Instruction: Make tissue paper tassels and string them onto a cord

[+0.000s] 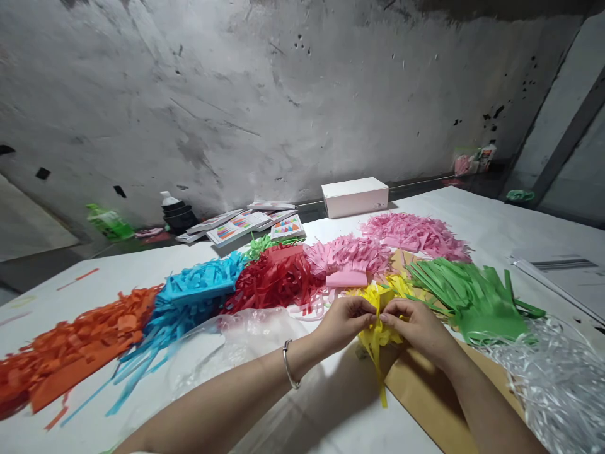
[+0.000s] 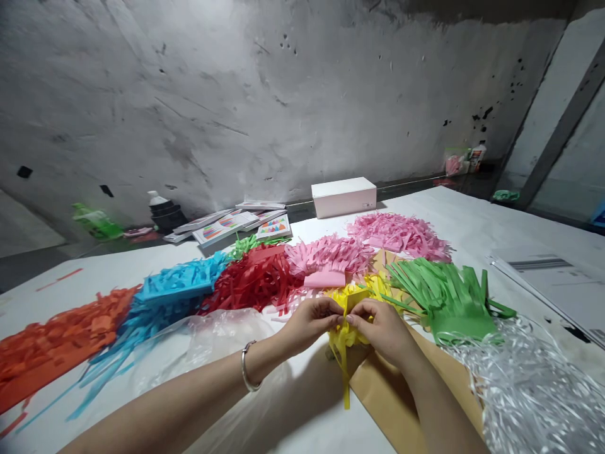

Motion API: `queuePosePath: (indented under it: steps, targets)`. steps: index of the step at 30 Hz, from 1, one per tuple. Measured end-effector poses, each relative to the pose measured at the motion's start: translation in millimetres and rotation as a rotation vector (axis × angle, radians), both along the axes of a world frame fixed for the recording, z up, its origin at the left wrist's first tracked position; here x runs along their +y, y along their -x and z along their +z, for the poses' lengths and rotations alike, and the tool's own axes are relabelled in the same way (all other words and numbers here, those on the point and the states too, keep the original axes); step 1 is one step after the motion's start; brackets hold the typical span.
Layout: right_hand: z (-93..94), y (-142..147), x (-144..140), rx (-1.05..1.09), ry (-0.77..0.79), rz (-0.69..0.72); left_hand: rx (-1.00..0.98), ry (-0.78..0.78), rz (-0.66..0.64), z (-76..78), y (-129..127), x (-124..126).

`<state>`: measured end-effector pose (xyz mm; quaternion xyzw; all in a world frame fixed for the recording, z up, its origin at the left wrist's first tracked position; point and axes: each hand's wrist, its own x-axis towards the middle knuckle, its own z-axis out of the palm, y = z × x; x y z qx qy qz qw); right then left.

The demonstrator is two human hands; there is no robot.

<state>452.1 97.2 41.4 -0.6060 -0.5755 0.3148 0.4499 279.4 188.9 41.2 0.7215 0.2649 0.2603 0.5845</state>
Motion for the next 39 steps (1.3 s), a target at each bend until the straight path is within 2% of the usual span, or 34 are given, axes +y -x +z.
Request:
queuePosePath:
  steps: [15,23,30,36,39]
  targets:
    - [2.7,0.4,-1.3,0.004,0.043,-0.004,0.028,-0.022,-0.005,-2.9,-0.2,1.0]
    - [0.2,2.6,1.2,-0.084,-0.022,-0.036,0.044,-0.093,-0.015,-2.7,-0.2,-0.1]
    - [-0.6,12.3,1.6,-0.299,-0.203,-0.126,0.098,-0.296,0.019,7.5,-3.4,-1.6]
    - [-2.0,13.4,-0.8,-0.601,-0.383,-0.403,0.189,-0.588,0.059,15.8,-2.6,-1.5]
    - [-1.8,19.1,-2.4,-0.728,-0.428,-0.441,0.212,-0.746,0.059,18.0,-2.9,-5.8]
